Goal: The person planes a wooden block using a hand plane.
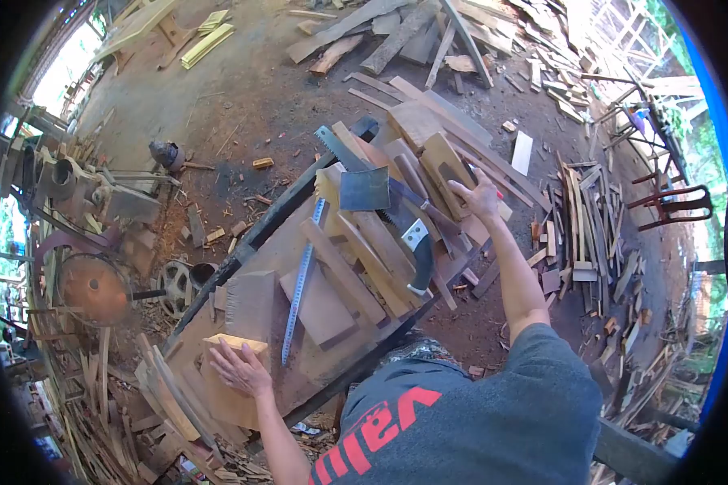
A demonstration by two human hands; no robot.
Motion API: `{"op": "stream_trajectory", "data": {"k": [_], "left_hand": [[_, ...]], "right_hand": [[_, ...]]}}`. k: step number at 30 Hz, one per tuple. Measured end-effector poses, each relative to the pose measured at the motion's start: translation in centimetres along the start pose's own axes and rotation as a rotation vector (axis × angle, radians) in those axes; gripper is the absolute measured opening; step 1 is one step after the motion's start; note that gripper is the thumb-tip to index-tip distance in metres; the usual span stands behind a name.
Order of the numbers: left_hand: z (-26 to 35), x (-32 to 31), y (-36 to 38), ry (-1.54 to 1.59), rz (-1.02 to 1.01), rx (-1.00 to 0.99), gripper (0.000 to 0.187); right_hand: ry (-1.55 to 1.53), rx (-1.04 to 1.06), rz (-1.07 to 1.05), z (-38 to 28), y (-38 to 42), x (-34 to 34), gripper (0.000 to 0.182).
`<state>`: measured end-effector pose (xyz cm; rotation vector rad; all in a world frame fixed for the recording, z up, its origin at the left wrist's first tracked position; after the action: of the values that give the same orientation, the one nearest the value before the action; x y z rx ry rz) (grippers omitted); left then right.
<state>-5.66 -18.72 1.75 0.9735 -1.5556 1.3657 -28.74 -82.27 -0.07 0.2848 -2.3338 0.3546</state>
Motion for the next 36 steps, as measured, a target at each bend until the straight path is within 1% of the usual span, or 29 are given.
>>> {"op": "stream_trajectory", "data": {"k": [1, 3, 4, 7, 9, 12, 14, 15, 17, 18, 19, 20, 21, 23, 25, 27, 28, 29, 31, 32, 35, 36], "left_hand": [[0.4, 0.2, 0.2, -0.006, -0.019, 0.000, 0.066], [0.4, 0.3, 0.8, 0.016, 0.000, -0.013, 0.068], [0.4, 0.3, 1.1, 0.042, 0.008, -0.019, 0.070], [0.3, 0.6, 2.7, 0.085, 0.017, -0.036, 0.074], [0.2, 1.2, 4.2, 0.061, -0.004, -0.034, 0.077], [0.2, 2.5, 6.4, 0.095, 0.047, -0.080, 0.078], [0.0, 3.3, 7.5, 0.074, -0.027, -0.031, 0.080], [-0.4, 3.6, 7.8, 0.074, -0.009, -0.001, 0.080], [-1.0, 3.8, 8.7, 0.048, -0.055, 0.046, 0.081], [-1.4, 4.3, 9.0, 0.048, -0.035, 0.097, 0.081], [-1.6, 4.6, 9.2, 0.029, -0.059, 0.141, 0.082], [-1.9, 4.8, 9.4, 0.012, -0.085, 0.183, 0.083], [-2.3, 4.8, 9.4, 0.016, -0.072, 0.227, 0.083], [-3.7, 5.0, 9.9, 0.000, -0.073, 0.345, 0.085], [-5.2, 4.8, 10.7, 0.011, -0.050, 0.410, 0.086], [-5.6, 5.3, 10.9, -0.024, -0.085, 0.431, 0.088], [-5.7, 5.5, 11.1, -0.008, -0.093, 0.454, 0.089], [-5.8, 5.4, 11.5, -0.004, -0.088, 0.471, 0.089], [-5.6, 5.6, 12.1, -0.021, -0.052, 0.412, 0.091], [-5.6, 5.7, 12.5, -0.023, -0.053, 0.421, 0.091], [-4.9, 6.3, 13.6, -0.011, -0.040, 0.418, 0.089], [-4.8, 6.3, 14.2, 0.036, -0.020, 0.400, 0.088]], "right_hand": [[-0.011, -0.002, 0.004, 0.7, -0.1, -0.4, 0.091], [0.090, 0.068, 0.028, 1.9, 0.2, -1.5, 0.092], [0.213, 0.003, 0.022, 0.7, 1.0, -0.8, 0.092], [0.248, -0.039, 0.029, -0.2, 1.9, -0.1, 0.090], [0.232, -0.055, 0.032, 1.4, 1.8, -1.1, 0.091], [0.157, -0.027, 0.099, 2.3, 1.1, -1.2, 0.092], [0.055, -0.020, 0.066, 2.5, 0.9, -0.9, 0.092], [0.064, 0.014, 0.059, 2.5, 0.9, -0.9, 0.093], [0.067, 0.114, 0.049, 2.1, 1.2, -0.7, 0.096], [0.088, 0.119, 0.040, 1.6, 1.5, -0.5, 0.097], [0.066, 0.172, 0.059, 1.8, 1.7, -0.7, 0.097], [0.048, 0.183, 0.060, 1.2, 2.0, -0.2, 0.096], [0.051, 0.153, 0.043, 1.2, 2.1, -0.1, 0.091], [0.033, 0.219, 0.099, 1.8, 2.0, -0.4, 0.075], [0.040, 0.231, 0.101, 2.9, 1.7, -1.3, 0.071], [0.060, 0.194, 0.115, 2.6, 1.9, -1.3, 0.068], [0.048, 0.175, 0.098, 2.8, 1.8, -1.4, 0.073], [0.041, 0.191, 0.097, 2.9, 1.6, -1.5, 0.073], [0.099, 0.066, 0.049, 3.1, 1.8, -1.2, 0.080], [0.154, 0.062, 0.032, 3.1, 1.9, -1.0, 0.087], [0.158, 0.083, 0.039, 4.6, 1.3, -1.5, 0.089], [0.209, 0.045, 0.000, 4.7, 1.4, -1.1, 0.090]]}}
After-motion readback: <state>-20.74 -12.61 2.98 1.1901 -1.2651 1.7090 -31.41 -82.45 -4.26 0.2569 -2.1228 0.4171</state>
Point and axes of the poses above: each hand's wrist, its own y-axis away from the middle knuckle, its own x-axis out of the back of the hand, z = x × y, the point moved 4 cm from there along -y, towards the middle knuckle, and after that the axes turned 12 degrees about z, right-handed, at the moved point
